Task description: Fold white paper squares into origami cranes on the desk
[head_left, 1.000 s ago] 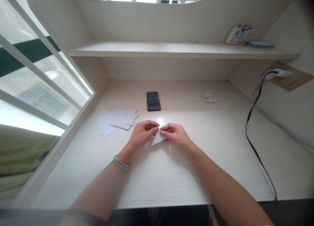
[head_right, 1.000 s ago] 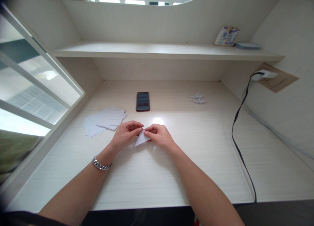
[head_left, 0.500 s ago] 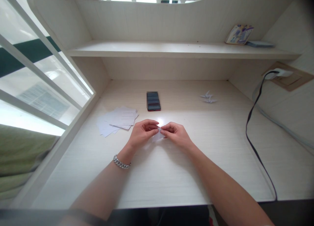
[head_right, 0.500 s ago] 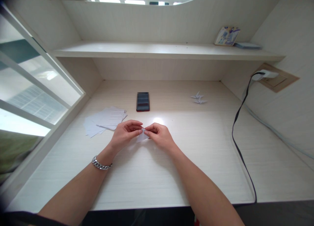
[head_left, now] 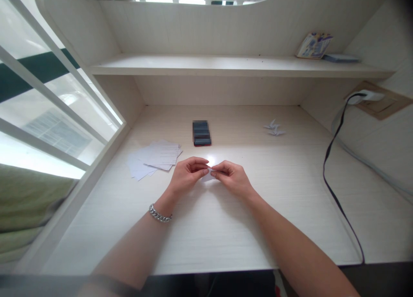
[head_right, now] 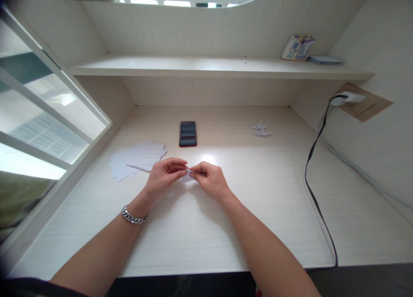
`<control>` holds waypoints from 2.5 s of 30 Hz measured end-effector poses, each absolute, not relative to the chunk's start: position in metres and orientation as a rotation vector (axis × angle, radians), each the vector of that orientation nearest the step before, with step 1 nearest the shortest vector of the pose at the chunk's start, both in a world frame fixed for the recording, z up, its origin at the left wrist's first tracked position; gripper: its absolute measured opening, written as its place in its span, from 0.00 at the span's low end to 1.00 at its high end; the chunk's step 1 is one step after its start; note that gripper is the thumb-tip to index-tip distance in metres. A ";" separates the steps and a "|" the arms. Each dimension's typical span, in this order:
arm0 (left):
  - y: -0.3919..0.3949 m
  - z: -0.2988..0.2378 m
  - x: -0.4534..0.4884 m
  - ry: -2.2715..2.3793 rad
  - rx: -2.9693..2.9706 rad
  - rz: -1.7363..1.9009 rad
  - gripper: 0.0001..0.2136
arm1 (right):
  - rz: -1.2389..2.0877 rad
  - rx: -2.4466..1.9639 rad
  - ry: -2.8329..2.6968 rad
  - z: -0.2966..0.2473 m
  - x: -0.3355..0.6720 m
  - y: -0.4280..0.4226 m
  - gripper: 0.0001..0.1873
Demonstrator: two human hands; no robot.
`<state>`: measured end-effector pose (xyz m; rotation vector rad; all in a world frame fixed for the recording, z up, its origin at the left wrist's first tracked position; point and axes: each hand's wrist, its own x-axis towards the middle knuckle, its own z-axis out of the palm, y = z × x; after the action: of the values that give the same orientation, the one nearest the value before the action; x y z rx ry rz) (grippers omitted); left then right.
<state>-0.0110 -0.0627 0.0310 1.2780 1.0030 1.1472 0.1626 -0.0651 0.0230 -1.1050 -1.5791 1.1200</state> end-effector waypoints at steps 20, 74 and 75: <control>-0.063 0.032 -0.008 1.091 1.168 1.065 0.17 | 1.609 -1.143 -1.266 0.022 0.165 -0.060 0.18; -0.059 0.023 -0.008 1.171 1.258 1.128 0.12 | 1.569 -1.111 -1.367 0.023 0.161 -0.064 0.17; -0.059 0.023 -0.008 1.166 1.250 1.119 0.13 | 1.571 -1.112 -1.366 0.024 0.161 -0.064 0.17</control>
<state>-0.0080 -0.0593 0.0234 1.2496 1.1661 1.1186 0.1612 -0.0637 0.0240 -1.1119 -1.3656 1.5715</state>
